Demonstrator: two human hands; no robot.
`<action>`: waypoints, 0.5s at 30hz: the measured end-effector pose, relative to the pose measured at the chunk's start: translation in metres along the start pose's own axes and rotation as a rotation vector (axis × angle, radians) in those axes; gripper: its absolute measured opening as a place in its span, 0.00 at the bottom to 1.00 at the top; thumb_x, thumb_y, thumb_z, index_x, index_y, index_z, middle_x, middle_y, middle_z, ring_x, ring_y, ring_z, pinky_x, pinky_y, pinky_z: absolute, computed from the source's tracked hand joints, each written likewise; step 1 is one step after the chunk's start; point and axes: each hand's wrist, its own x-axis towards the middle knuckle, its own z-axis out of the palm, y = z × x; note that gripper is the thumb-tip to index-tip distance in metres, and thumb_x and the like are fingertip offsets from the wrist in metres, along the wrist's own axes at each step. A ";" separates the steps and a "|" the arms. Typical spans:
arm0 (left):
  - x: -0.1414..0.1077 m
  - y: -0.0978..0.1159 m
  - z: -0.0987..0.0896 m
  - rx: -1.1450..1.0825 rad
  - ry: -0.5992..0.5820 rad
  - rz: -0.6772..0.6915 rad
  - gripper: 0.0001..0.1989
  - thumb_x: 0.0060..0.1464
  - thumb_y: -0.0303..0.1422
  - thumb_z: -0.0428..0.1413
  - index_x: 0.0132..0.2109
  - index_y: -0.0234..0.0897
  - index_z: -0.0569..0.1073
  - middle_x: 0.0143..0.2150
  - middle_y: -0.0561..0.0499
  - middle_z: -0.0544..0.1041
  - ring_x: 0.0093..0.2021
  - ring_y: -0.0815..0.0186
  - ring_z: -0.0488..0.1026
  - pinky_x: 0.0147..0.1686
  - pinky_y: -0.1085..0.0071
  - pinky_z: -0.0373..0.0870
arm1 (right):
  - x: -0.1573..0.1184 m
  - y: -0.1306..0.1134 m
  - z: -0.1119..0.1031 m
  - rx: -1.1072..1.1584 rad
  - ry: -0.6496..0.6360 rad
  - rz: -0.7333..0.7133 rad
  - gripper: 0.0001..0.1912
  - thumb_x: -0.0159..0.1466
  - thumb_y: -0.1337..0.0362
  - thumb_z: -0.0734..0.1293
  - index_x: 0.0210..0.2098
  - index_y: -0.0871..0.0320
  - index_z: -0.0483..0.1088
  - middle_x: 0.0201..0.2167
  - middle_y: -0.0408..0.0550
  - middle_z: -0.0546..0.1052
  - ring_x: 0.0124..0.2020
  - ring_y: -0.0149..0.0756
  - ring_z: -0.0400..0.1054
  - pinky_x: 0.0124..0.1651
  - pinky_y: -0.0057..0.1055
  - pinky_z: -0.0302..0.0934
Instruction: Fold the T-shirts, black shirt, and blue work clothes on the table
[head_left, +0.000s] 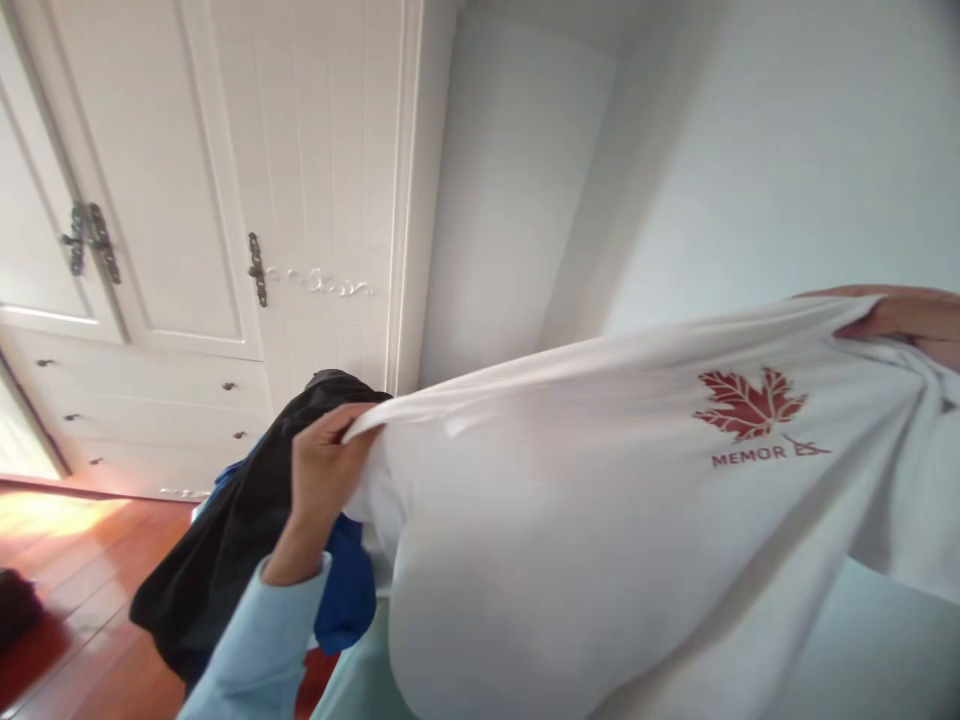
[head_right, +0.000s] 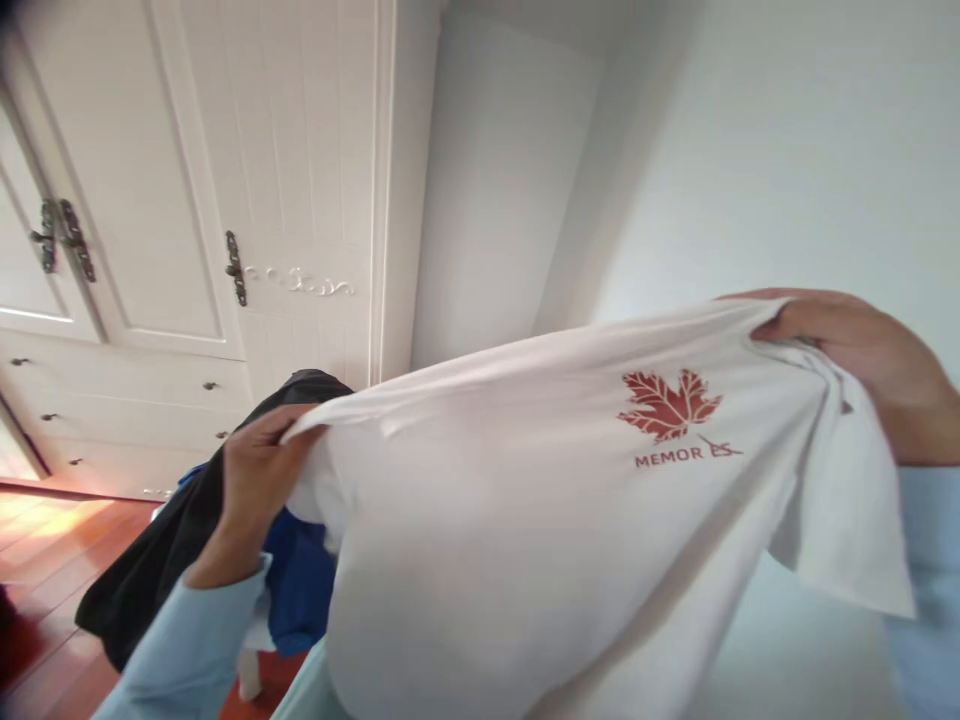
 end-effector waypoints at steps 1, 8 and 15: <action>0.009 0.007 -0.016 0.077 0.026 0.077 0.07 0.46 0.36 0.60 0.34 0.44 0.82 0.33 0.55 0.82 0.36 0.61 0.77 0.37 0.66 0.73 | -0.002 0.013 -0.001 -0.025 -0.012 0.030 0.12 0.52 0.59 0.73 0.36 0.53 0.81 0.36 0.57 0.84 0.30 0.48 0.78 0.29 0.44 0.67; 0.036 0.053 -0.055 0.481 0.152 0.228 0.11 0.52 0.44 0.56 0.40 0.54 0.81 0.39 0.53 0.81 0.44 0.49 0.78 0.51 0.48 0.72 | -0.028 0.072 0.032 -0.515 0.089 -0.321 0.09 0.46 0.54 0.70 0.26 0.48 0.80 0.29 0.46 0.82 0.32 0.47 0.74 0.33 0.40 0.64; 0.088 0.020 -0.030 0.297 -0.052 0.202 0.13 0.45 0.49 0.63 0.35 0.49 0.79 0.38 0.54 0.80 0.45 0.53 0.77 0.55 0.53 0.71 | 0.016 0.104 0.048 -0.108 -0.261 -0.029 0.13 0.43 0.57 0.75 0.26 0.56 0.79 0.25 0.51 0.80 0.23 0.42 0.71 0.25 0.34 0.62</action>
